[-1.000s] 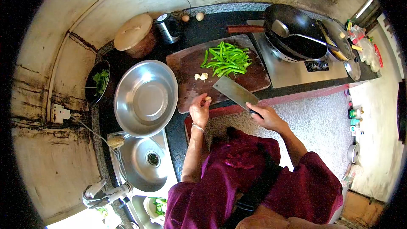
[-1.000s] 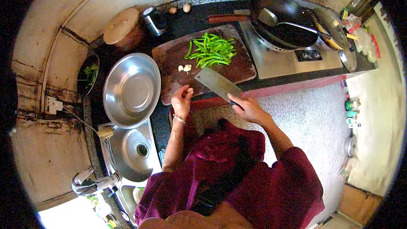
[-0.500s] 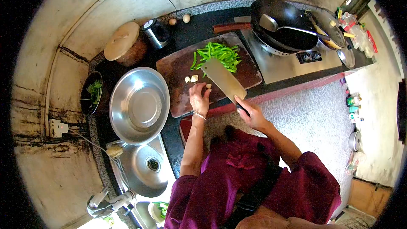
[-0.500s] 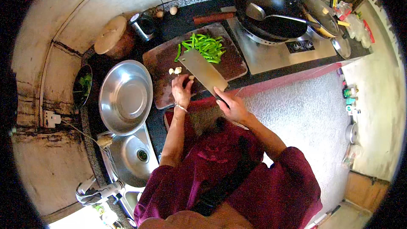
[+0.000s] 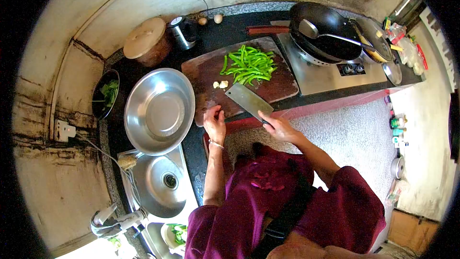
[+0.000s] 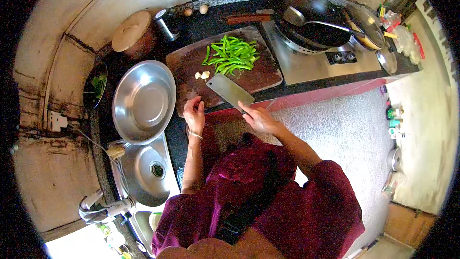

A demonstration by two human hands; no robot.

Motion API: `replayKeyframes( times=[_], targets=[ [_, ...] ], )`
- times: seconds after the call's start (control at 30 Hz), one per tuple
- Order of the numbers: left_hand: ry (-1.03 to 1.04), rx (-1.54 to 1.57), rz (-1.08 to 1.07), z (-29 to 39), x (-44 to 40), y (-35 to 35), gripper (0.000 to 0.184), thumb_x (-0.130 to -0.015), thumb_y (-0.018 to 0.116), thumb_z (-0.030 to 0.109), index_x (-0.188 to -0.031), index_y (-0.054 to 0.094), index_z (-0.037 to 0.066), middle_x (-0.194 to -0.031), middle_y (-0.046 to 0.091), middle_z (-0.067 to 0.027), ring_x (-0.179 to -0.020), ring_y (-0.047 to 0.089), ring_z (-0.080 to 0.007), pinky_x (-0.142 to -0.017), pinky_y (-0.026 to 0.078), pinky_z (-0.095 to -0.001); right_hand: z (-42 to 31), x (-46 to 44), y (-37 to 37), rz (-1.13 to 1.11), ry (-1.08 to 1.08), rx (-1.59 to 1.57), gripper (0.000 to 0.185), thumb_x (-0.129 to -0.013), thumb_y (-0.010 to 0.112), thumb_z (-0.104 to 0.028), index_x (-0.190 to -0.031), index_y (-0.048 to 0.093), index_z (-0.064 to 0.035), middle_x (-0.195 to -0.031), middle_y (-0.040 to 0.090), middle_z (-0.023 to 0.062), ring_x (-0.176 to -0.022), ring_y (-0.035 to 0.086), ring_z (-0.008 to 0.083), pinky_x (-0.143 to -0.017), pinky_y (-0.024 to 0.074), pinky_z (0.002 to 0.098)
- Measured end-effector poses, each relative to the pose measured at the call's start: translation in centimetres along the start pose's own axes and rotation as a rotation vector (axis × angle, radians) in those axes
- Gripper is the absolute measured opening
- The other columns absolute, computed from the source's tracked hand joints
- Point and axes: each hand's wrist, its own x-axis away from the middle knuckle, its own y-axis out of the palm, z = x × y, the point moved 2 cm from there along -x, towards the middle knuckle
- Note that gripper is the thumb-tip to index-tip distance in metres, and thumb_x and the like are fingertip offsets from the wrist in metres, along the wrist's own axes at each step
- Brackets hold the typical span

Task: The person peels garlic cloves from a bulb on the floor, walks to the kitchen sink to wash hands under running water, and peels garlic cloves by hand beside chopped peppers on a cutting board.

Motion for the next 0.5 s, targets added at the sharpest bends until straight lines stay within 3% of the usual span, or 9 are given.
replayKeyframes(
  times=[0.03,0.1,0.17,0.2,0.23,0.3,0.33,0.5],
  targets=[
    [-0.001,-0.001,0.005,-0.2,0.1,-0.1,0.02,-0.068,0.063,0.002,-0.088,0.061,0.002,-0.083,0.059,-0.0121,-0.077,0.055,-0.0278,-0.069,0.044,-0.0362,-0.3,0.0,-0.7,0.168,-0.159,-0.142,0.052,-0.086,0.048,-0.016,-0.133,0.028,-0.0123,-0.098,0.056,0.0251,-0.084,0.058,0.0367,-0.074,0.0457,0.0407],
    [0.073,-0.038,0.028,-0.2,0.5,-0.1,0.02,-0.069,0.063,0.002,-0.089,0.061,0.003,-0.082,0.059,-0.012,-0.077,0.055,-0.0275,-0.069,0.044,-0.0358,-1.3,0.1,-1.8,0.192,-0.153,-0.248,0.048,-0.085,0.048,-0.014,-0.131,0.033,-0.0108,-0.101,0.056,0.0235,-0.087,0.057,0.0368,-0.076,0.0449,0.0366],
    [0.117,-0.079,0.034,-0.2,0.8,-0.1,0.019,-0.07,0.062,0.003,-0.09,0.061,0.002,-0.082,0.06,-0.0121,-0.074,0.057,-0.0259,-0.068,0.046,-0.0334,-3.3,0.1,-3.2,0.143,-0.013,-0.341,0.049,-0.085,0.048,-0.011,-0.131,0.033,-0.0111,-0.099,0.057,0.0238,-0.084,0.057,0.0368,-0.074,0.0451,0.0357],
    [0.098,-0.069,0.032,-0.2,0.9,0.0,0.019,-0.071,0.062,0.003,-0.09,0.061,0.002,-0.082,0.06,-0.0124,-0.075,0.057,-0.0261,-0.069,0.046,-0.0335,-4.1,0.3,-3.7,0.184,-0.107,-0.173,0.053,-0.086,0.048,-0.013,-0.135,0.026,-0.0146,-0.094,0.06,0.0196,-0.066,0.058,0.0253,-0.065,0.0477,0.0344],
    [0.081,-0.059,0.029,-0.3,0.9,0.0,0.019,-0.071,0.062,0.004,-0.09,0.061,0.002,-0.082,0.06,-0.0126,-0.075,0.057,-0.0262,-0.069,0.046,-0.0335,-3.6,0.3,-2.9,0.186,-0.104,-0.174,0.053,-0.086,0.048,-0.013,-0.135,0.026,-0.0146,-0.094,0.06,0.0196,-0.066,0.058,0.0253,-0.065,0.0477,0.0344],
    [0.099,-0.09,0.021,0.0,0.9,0.1,0.018,-0.071,0.062,0.004,-0.09,0.061,0.002,-0.082,0.06,-0.0127,-0.075,0.057,-0.0261,-0.069,0.046,-0.0334,-0.4,0.5,1.4,-0.173,0.125,0.226,0.061,-0.085,0.048,-0.01,-0.137,0.017,-0.017,-0.064,0.057,0.0178,-0.048,0.051,0.0243,-0.051,0.0455,0.0383],
    [0.117,-0.125,0.019,0.1,0.9,0.1,0.018,-0.072,0.062,0.005,-0.09,0.061,0.002,-0.082,0.06,-0.0128,-0.074,0.057,-0.026,-0.069,0.045,-0.0333,1.3,0.7,3.6,0.027,-0.009,0.233,0.066,-0.084,0.048,-0.01,-0.138,0.011,-0.0199,-0.053,0.049,0.0155,-0.04,0.045,0.0237,-0.045,0.043,0.0386],
    [0.122,-0.086,0.006,-0.1,0.4,0.3,0.019,-0.071,0.062,0.004,-0.089,0.06,0.002,-0.082,0.06,-0.0126,-0.074,0.057,-0.0258,-0.068,0.045,-0.0338,-0.5,-0.1,0.4,-0.017,-0.002,0.101,0.059,-0.085,0.046,-0.012,-0.137,0.018,-0.0177,-0.06,0.055,0.0155,-0.045,0.048,0.0221,-0.049,0.0452,0.0376]
  ],
)
